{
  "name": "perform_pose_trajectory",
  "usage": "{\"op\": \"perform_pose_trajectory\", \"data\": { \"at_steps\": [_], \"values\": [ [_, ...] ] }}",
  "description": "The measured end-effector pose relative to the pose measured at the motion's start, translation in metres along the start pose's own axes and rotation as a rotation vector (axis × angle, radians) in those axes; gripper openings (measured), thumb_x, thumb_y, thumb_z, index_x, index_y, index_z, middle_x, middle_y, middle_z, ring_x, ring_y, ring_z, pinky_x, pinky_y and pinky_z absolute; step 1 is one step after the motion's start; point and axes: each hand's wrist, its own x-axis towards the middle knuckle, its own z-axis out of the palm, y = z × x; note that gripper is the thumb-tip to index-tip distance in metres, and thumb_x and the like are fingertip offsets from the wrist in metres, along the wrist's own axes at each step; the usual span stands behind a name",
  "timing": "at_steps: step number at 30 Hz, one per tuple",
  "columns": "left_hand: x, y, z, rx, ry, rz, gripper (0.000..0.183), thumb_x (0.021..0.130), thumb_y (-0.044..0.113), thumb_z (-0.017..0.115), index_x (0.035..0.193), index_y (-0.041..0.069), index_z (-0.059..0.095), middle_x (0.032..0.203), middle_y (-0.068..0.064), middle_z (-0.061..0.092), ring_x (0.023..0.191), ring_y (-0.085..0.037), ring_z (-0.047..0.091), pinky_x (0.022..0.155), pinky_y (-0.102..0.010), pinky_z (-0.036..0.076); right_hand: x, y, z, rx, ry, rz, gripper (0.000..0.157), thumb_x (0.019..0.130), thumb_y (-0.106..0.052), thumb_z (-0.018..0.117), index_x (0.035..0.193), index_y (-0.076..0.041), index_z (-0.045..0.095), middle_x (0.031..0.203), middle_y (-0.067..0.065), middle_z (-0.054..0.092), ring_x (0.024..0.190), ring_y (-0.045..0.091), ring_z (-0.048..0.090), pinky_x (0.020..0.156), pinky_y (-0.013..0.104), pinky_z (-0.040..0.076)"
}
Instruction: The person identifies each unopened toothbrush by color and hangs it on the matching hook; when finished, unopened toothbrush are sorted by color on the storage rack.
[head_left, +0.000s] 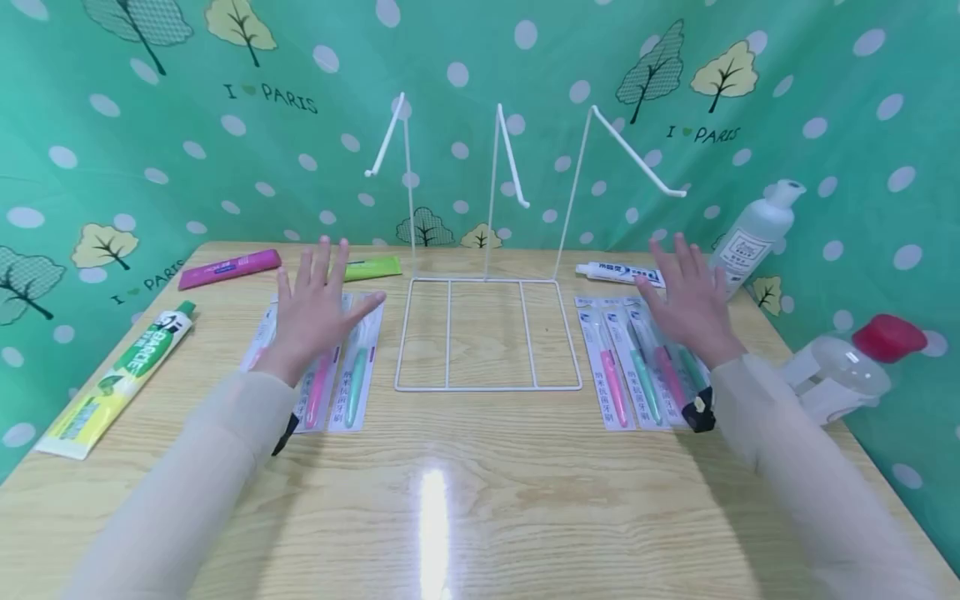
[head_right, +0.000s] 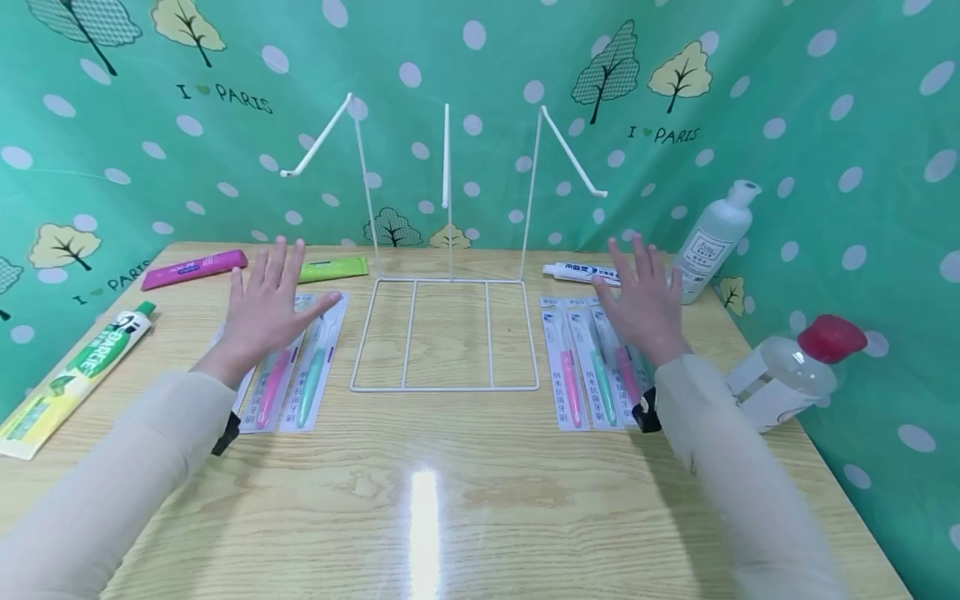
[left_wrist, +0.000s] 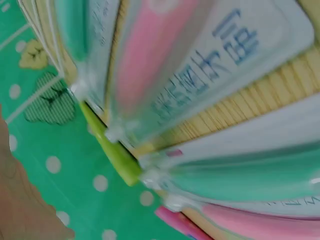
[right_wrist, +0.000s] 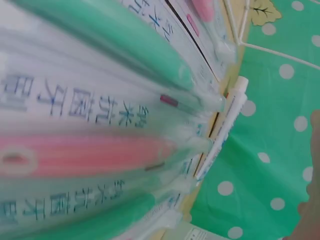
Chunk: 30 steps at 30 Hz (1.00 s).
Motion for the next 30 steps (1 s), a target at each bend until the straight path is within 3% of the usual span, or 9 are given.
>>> {"op": "perform_pose_trajectory", "data": {
  "at_steps": [6,9,13,16,24,30],
  "values": [
    [-0.009,0.017,-0.001,-0.022,-0.012,0.06,0.097,0.081,0.07,0.039,0.143,0.019,-0.016,0.148,-0.001,-0.02,0.135,-0.027,-0.016,0.103,-0.056,-0.012,-0.006,0.009,-0.012,0.09,0.041,0.025,0.062,0.095,-0.049,0.029,0.146,-0.027,0.002,0.151,0.006,-0.008,0.136,0.033,-0.007,0.103,0.062,-0.003],
    [-0.014,0.022,-0.002,-0.05,-0.019,0.081,0.1,0.079,0.07,0.041,0.143,0.019,-0.017,0.149,0.0,-0.019,0.136,-0.025,-0.013,0.105,-0.054,-0.01,-0.011,0.012,-0.018,0.145,0.049,0.054,0.063,0.095,-0.046,0.033,0.147,-0.022,0.008,0.152,0.01,-0.001,0.136,0.037,0.0,0.102,0.064,0.005],
    [-0.019,0.027,0.001,-0.081,-0.035,0.124,0.105,0.076,0.07,0.047,0.144,0.016,-0.012,0.15,-0.003,-0.013,0.137,-0.024,-0.006,0.109,-0.052,0.002,-0.016,0.019,-0.024,0.265,0.062,0.102,0.062,0.095,-0.042,0.038,0.146,-0.014,0.017,0.15,0.016,0.01,0.134,0.04,0.009,0.101,0.064,0.014],
    [-0.023,0.031,0.004,-0.102,-0.058,0.155,0.107,0.076,0.067,0.052,0.145,0.012,-0.007,0.151,-0.006,-0.006,0.137,-0.028,0.002,0.109,-0.049,0.011,-0.021,0.024,-0.027,0.365,0.047,0.183,0.063,0.094,-0.046,0.038,0.145,-0.015,0.02,0.149,0.018,0.013,0.133,0.042,0.011,0.099,0.065,0.017],
    [-0.028,0.042,0.014,-0.228,-0.195,0.136,0.11,0.073,0.057,0.065,0.146,0.008,-0.002,0.151,-0.014,0.005,0.134,-0.037,0.014,0.108,-0.049,0.015,-0.031,0.033,-0.033,0.602,-0.007,0.353,0.075,0.087,-0.057,0.043,0.145,-0.013,0.021,0.146,0.021,0.021,0.129,0.043,0.023,0.096,0.061,0.029],
    [-0.027,0.045,0.022,-0.259,-0.306,0.115,0.113,0.071,0.055,0.069,0.145,0.002,0.003,0.149,-0.019,0.011,0.133,-0.039,0.014,0.108,-0.05,0.015,-0.033,0.04,-0.03,0.671,-0.064,0.422,0.079,0.086,-0.057,0.044,0.144,-0.009,0.019,0.146,0.022,0.02,0.129,0.043,0.025,0.098,0.057,0.031]
  ]
}}
